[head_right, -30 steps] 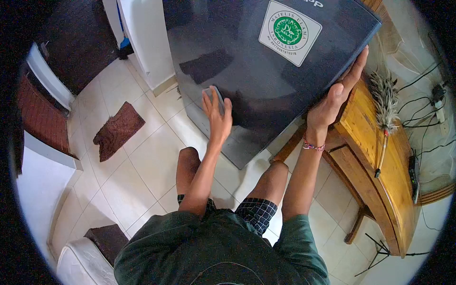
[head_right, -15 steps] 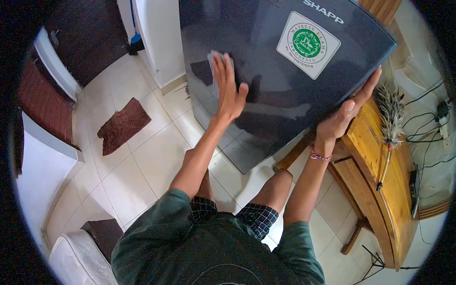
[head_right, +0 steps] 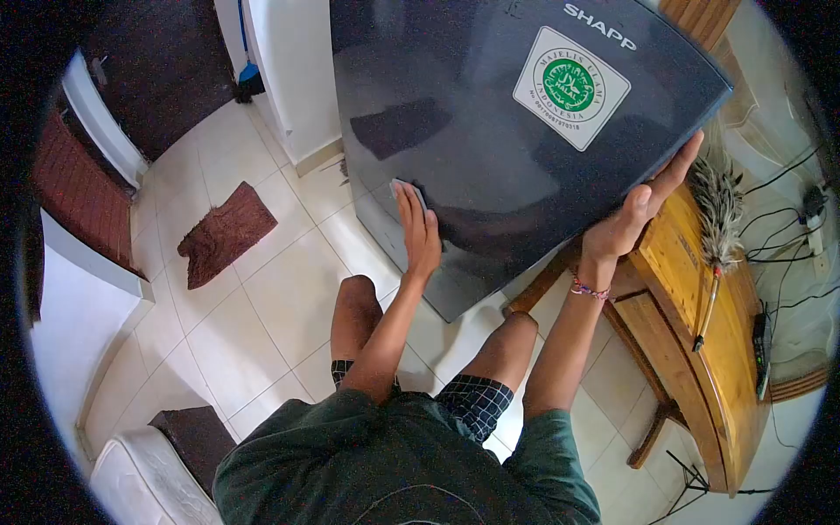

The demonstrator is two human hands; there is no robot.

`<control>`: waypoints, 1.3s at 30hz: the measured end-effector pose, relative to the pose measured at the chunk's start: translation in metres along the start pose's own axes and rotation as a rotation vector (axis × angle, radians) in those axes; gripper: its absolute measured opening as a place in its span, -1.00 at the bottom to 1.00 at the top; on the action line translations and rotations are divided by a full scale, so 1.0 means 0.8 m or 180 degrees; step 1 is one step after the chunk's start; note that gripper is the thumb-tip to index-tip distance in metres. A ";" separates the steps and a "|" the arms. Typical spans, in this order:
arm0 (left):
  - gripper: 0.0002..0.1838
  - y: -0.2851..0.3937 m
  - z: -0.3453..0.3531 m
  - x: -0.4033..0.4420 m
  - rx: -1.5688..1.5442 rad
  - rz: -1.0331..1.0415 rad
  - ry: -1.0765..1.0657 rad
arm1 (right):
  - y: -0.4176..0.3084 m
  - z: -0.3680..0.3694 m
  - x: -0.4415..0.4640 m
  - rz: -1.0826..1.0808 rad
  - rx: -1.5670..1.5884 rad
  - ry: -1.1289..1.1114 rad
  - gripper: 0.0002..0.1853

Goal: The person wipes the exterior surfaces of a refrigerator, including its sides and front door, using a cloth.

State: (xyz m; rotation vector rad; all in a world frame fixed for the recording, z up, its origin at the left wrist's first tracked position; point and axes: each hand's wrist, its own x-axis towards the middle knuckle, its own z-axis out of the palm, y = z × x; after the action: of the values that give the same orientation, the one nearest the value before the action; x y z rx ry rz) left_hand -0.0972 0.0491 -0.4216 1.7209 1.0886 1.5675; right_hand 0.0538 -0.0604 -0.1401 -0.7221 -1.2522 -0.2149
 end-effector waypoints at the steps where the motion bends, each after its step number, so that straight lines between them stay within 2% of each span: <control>1: -0.23 -0.009 -0.003 -0.003 0.0075 0.0162 -0.0057 | 0.000 0.000 0.001 0.0002 0.0012 -0.0002 -0.06; 4: -0.31 -0.027 0.002 0.000 0.0038 0.0618 0.0232 | -0.002 0.001 0.001 0.0032 0.0037 -0.0013 -0.03; 8: -0.38 -0.024 0.016 0.021 -0.0359 0.0838 0.0578 | 0.000 -0.004 0.003 -0.0035 -0.0043 -0.0053 0.02; 12: -0.44 0.080 0.005 0.104 -0.0591 0.1580 0.0887 | -0.005 0.001 0.004 -0.0062 0.0001 -0.0058 0.03; 13: -0.43 0.113 -0.005 0.123 -0.0383 0.1835 0.0841 | -0.004 0.003 0.005 -0.0077 0.0021 -0.0055 0.03; 17: -0.41 0.248 -0.024 0.182 -0.1053 0.2825 0.0200 | -0.001 0.003 0.006 -0.0074 0.0140 -0.0085 0.00; 19: -0.40 0.282 -0.038 0.192 -0.0111 0.2955 0.0197 | 0.001 0.000 0.004 -0.0080 0.0230 -0.0120 0.00; 22: -0.39 0.260 -0.036 0.198 0.0292 0.2942 0.0250 | 0.002 -0.005 0.005 -0.0034 0.0189 -0.0139 0.00; 25: -0.36 0.203 -0.029 0.207 0.0254 0.2610 0.0500 | 0.004 -0.004 0.004 -0.0078 0.0088 -0.0102 0.00; 31: -0.29 0.041 -0.012 0.151 -0.0106 0.0843 0.0895 | -0.003 0.004 0.000 0.0021 -0.0141 0.0056 0.00; 34: -0.24 -0.028 0.010 0.084 -0.0533 -0.0211 0.1037 | -0.003 0.008 0.001 0.0081 -0.0130 0.0184 0.12; 36: -0.25 -0.077 0.030 0.046 -0.0668 -0.0649 0.1198 | -0.005 0.011 0.000 0.0099 -0.0088 0.0178 0.12; 39: -0.25 -0.092 0.036 0.038 -0.0727 -0.1067 0.1195 | -0.007 0.011 0.002 0.0057 -0.0100 0.0155 0.11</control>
State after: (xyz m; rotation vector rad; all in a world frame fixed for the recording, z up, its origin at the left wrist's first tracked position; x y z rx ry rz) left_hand -0.0834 0.1156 -0.4722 1.0558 1.2438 1.7515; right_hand 0.0439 -0.0590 -0.1353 -0.7507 -1.1979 -0.2366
